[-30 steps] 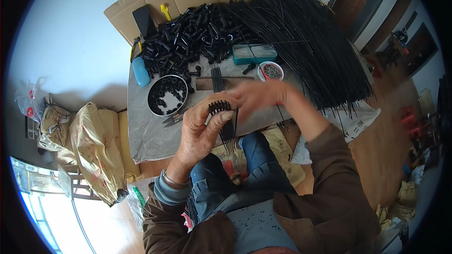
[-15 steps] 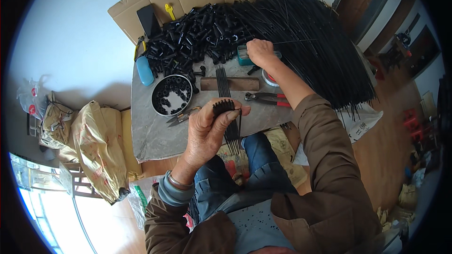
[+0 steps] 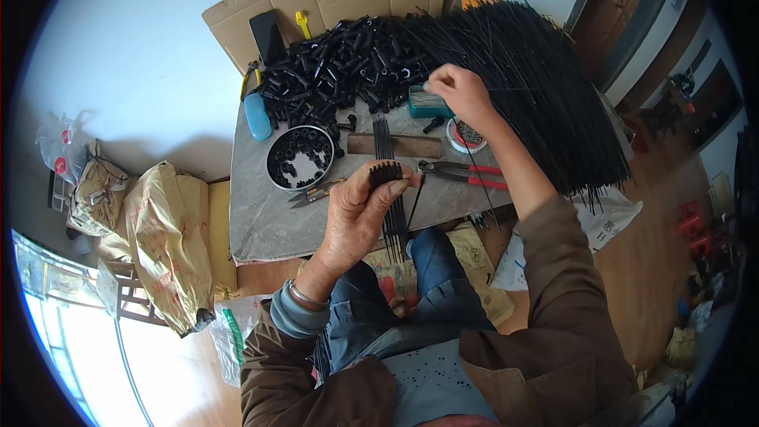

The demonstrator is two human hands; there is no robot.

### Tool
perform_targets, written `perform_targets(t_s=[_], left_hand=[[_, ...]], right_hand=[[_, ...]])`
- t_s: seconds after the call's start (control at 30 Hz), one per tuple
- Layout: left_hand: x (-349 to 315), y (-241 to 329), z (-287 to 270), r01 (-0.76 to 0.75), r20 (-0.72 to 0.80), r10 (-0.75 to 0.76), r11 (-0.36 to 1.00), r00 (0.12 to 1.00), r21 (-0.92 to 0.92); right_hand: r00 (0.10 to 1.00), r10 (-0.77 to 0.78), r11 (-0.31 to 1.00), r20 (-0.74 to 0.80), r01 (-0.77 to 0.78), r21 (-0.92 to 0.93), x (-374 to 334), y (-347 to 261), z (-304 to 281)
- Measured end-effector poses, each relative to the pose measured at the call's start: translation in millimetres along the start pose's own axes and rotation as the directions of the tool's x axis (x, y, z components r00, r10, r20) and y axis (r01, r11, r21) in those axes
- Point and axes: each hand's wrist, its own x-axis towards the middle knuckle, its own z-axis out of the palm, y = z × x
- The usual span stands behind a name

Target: Assembling wire bundles by attaching caps and using pliers.

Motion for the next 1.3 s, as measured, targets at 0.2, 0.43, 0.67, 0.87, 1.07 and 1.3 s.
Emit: perform_targets(t_s=[0.2,0.43,0.67,0.87,1.07,1.3], left_hand=[[-1,-4,2,-0.096,-0.087,0.094,0.995,0.992,-0.009],[-2,-8,4,-0.044,-0.129,0.045,0.999,0.991,0.013],[-2,-8,3,-0.082,-0.094,0.079,0.996,0.992,-0.026],[-3,-3,9,-0.046,-0.115,0.035,0.995,0.993,-0.091],[-1,-6,7,0.002,-0.082,-0.013,0.99,0.997,-0.138],[-1,-9,7,-0.006,-0.087,-0.01,0.983,0.996,-0.184]], right_hand=[[0.744,-0.108,0.952,0.659,-0.115,0.285,-106,-103,-52],[0.979,-0.184,0.954,0.094,0.155,0.255,-137,-114,3],[0.834,-0.219,0.936,0.507,0.033,0.35,-90,-86,-5],[0.979,0.149,0.915,0.14,-0.19,0.356,5,26,49],[0.987,0.045,0.859,0.154,0.041,-0.511,31,61,56],[0.973,0.006,0.746,0.232,0.15,-0.649,43,55,56]])
